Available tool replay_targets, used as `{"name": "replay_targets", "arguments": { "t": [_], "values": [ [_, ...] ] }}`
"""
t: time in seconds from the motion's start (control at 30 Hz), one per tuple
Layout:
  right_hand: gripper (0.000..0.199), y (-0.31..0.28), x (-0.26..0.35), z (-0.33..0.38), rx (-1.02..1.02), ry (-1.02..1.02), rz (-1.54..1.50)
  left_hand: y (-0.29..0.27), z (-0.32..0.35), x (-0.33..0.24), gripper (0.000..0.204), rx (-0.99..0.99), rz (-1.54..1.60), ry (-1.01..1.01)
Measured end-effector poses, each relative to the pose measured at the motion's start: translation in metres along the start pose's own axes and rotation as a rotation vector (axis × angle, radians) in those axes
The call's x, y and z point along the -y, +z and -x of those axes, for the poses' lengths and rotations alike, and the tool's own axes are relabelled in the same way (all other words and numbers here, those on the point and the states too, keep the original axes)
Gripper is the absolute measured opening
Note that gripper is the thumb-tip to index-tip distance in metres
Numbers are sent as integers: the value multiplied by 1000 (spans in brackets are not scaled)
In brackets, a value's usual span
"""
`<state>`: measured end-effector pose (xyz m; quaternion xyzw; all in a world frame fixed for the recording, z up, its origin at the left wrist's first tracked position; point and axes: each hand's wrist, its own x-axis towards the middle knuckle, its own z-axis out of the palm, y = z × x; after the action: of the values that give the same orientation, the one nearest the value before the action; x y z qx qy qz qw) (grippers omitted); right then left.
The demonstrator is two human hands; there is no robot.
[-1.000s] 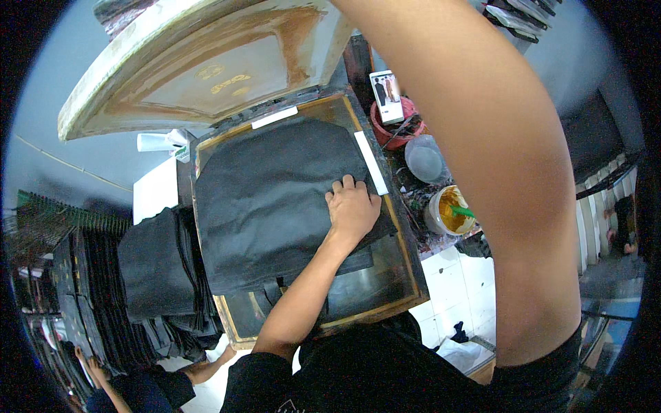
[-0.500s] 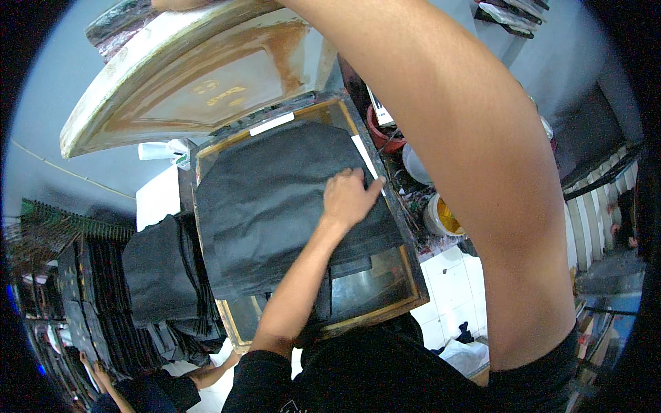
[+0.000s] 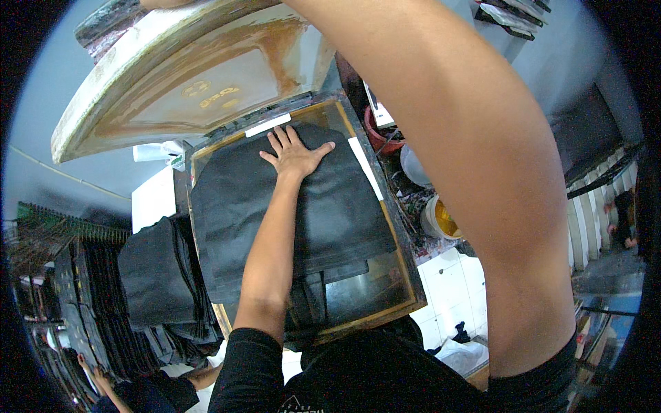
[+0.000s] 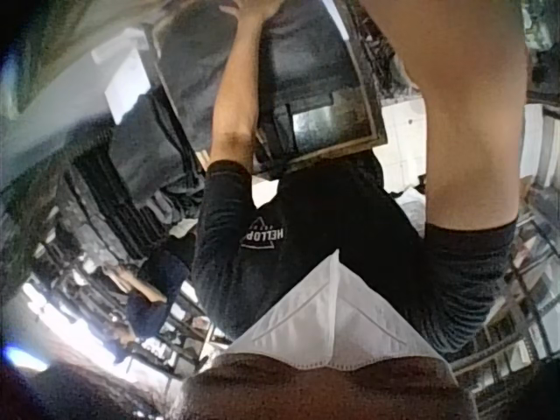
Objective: The person performs screen printing on black tote bags using yellow ink and a squeegee, then stacks the finished bags.
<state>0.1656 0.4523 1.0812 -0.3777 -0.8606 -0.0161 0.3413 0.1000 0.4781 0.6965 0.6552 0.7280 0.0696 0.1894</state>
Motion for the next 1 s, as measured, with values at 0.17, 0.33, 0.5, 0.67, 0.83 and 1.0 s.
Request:
{"name": "replay_targets", "arguments": {
  "t": [0.17, 0.33, 0.5, 0.67, 0.83, 1.0],
  "values": [
    [32, 6, -6, -7, -12, -1, 11, -4, 4, -7, 140, 3, -19, -54],
    [32, 6, 50, -48, 247, 590, 350, -9, 1, -6, 143, 32, -17, -76],
    [32, 3, -2, -4, -31, -8, 5, -14, -3, -7, 146, 61, -32, -77],
    [33, 14, -14, -16, -45, -116, 51, -21, -11, -10, 145, 88, -82, -89],
    [35, 19, -15, -23, -8, -99, 58, -27, -20, -6, 123, 57, -71, -89],
    [36, 11, 1, -8, -11, -28, 25, -25, -23, 27, 108, -102, -192, -1]
  ]
}}
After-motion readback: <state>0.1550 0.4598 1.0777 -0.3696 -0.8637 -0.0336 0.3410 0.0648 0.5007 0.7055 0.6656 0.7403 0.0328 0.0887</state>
